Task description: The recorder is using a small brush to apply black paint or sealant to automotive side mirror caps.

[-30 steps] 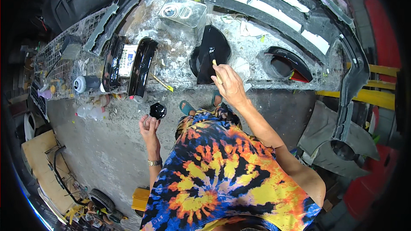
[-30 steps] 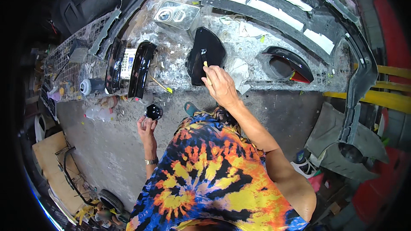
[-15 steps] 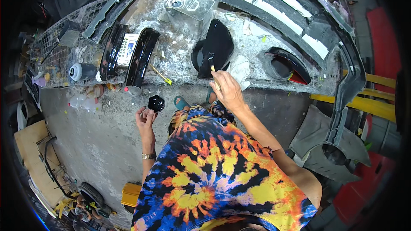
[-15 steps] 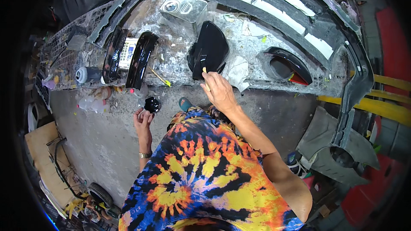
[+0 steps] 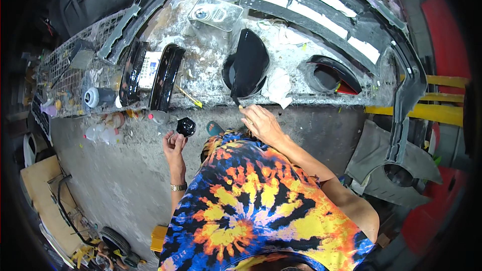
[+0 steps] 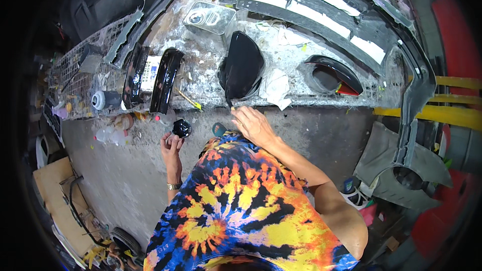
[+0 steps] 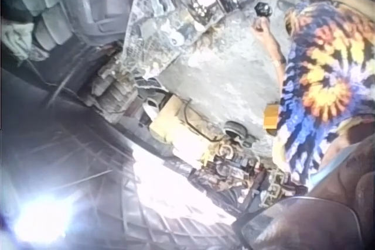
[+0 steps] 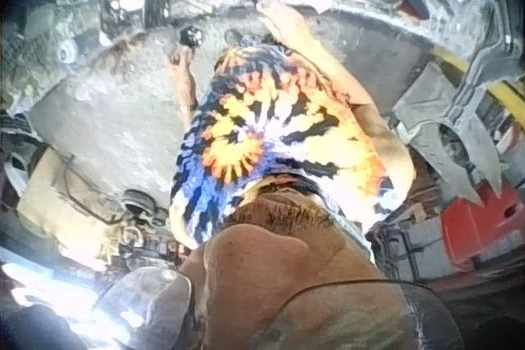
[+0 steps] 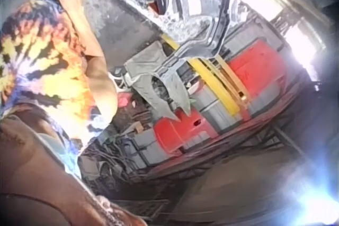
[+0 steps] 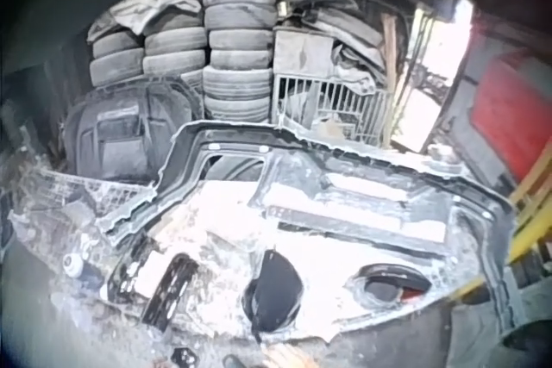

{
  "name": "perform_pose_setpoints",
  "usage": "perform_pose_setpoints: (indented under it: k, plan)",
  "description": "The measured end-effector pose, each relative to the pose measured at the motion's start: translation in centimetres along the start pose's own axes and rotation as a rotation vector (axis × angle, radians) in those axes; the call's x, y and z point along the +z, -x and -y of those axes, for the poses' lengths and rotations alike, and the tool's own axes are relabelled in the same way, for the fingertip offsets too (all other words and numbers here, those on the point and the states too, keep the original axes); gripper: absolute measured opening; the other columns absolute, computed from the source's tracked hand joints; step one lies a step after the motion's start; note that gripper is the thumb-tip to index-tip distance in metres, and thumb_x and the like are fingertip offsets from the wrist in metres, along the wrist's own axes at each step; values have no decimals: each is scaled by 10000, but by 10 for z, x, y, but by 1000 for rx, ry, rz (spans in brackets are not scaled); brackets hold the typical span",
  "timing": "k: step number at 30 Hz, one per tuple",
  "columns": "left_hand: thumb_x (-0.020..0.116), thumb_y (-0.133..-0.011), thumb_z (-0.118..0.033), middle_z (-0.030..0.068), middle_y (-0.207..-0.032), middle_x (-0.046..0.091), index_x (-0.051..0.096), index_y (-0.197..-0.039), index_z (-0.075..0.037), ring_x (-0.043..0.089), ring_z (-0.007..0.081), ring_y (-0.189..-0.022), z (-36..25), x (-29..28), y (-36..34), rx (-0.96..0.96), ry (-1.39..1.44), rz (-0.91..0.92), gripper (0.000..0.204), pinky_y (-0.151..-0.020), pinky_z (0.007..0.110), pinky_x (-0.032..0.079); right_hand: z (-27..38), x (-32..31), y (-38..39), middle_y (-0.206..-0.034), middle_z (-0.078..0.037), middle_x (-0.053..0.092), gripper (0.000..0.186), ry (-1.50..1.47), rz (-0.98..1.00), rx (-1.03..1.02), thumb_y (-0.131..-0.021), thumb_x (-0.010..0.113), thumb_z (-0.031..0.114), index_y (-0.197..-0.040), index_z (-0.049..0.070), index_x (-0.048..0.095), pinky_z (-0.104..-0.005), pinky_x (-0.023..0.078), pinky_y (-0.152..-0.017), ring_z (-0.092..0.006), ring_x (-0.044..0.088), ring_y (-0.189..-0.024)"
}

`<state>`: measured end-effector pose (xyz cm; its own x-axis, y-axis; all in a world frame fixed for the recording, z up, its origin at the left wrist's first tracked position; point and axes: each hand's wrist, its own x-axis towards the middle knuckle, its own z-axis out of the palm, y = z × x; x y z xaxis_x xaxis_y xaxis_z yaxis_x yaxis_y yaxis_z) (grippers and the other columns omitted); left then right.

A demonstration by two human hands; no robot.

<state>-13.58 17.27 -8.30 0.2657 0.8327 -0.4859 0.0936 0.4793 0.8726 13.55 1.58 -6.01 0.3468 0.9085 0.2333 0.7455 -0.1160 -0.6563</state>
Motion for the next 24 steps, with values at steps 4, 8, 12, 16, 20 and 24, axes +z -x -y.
perform_pose_setpoints:
  k: [4,8,12,16,20,24]
  plan:
    - [652,-877,-125,71,-1003,550,414,-1206,-17,566,148,-941,-1,2,1,15,7,23,421,-862,310,505,-8,-24,-21,-949,-141,577,240,-112,-175,34,-852,629,102,-1071,22,571,-387,501,-699,-318,613,-828]
    - [651,-879,-125,83,-1018,548,398,-1211,-21,569,155,-938,1,5,3,20,-4,48,430,-851,308,506,-32,-44,-66,-986,-150,568,259,-4,-406,82,-854,623,80,-1097,23,554,-396,497,-695,-342,607,-830]
    - [650,-880,-125,99,-1043,540,390,-1224,-16,568,167,-953,4,3,3,29,-19,62,445,-865,317,506,-37,-35,-84,-945,-132,544,236,-9,-396,45,-844,626,70,-1063,21,550,-393,490,-681,-324,591,-803]
    - [648,-881,-128,107,-1052,534,384,-1223,-11,564,183,-983,7,-1,9,42,-26,49,448,-896,341,504,-34,-21,-63,-960,-130,552,291,49,-314,6,-830,647,81,-1097,26,547,-373,498,-668,-311,601,-794]
    - [641,-879,-103,97,-1036,543,381,-1223,-6,568,176,-973,8,-3,15,30,-33,7,442,-886,337,509,-28,-11,-41,-936,-123,535,261,-1,-268,17,-853,624,141,-1058,0,543,-393,479,-689,-304,576,-799]
    - [647,-874,-97,94,-1027,548,382,-1226,-5,570,170,-957,11,-2,17,29,-24,5,450,-875,326,514,-23,-5,-25,-938,-117,538,265,2,-219,17,-847,630,144,-1054,2,545,-385,489,-698,-294,584,-807]
